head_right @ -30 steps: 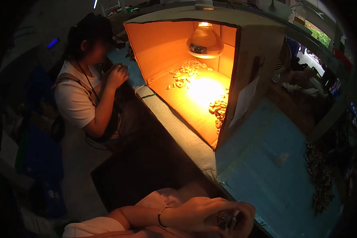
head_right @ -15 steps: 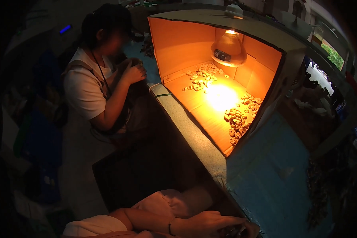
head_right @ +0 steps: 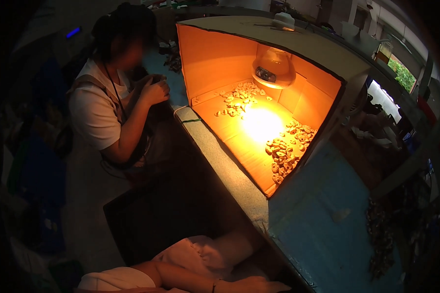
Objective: The person assembles figurines by applying liquid from a squeeze bottle onto figurine components and attaching parts together by hand.
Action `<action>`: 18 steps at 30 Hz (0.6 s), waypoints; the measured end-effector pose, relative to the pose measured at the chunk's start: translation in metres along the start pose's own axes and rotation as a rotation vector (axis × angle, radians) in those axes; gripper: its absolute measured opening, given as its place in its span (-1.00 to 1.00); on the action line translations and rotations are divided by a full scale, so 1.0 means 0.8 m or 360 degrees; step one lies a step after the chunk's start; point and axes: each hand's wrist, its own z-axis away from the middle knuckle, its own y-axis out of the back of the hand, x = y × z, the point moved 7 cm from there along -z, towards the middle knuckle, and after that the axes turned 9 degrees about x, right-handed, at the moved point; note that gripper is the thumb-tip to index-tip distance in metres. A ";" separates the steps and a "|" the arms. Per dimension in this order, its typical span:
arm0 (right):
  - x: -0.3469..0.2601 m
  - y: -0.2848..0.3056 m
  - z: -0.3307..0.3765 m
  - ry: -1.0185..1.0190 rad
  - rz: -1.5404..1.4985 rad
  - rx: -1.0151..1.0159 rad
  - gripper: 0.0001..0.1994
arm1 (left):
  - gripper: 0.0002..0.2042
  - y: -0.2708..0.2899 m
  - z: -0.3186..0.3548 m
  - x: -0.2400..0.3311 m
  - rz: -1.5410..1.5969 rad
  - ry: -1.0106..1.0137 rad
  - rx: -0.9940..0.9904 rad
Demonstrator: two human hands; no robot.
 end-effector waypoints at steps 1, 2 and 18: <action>0.039 -0.014 0.021 -0.0110 0.0225 -0.0103 -0.55 | -0.55 0.007 -0.006 0.006 -0.0016 -0.0116 0.0101; 0.079 -0.021 0.042 -0.0245 0.0469 -0.0203 -0.56 | -0.57 0.004 -0.014 0.002 -0.0002 -0.0032 -0.0001; -0.234 0.000 -0.273 0.0842 -0.0920 0.0205 -0.78 | -0.59 -0.009 -0.028 -0.009 -0.0031 0.0203 -0.0321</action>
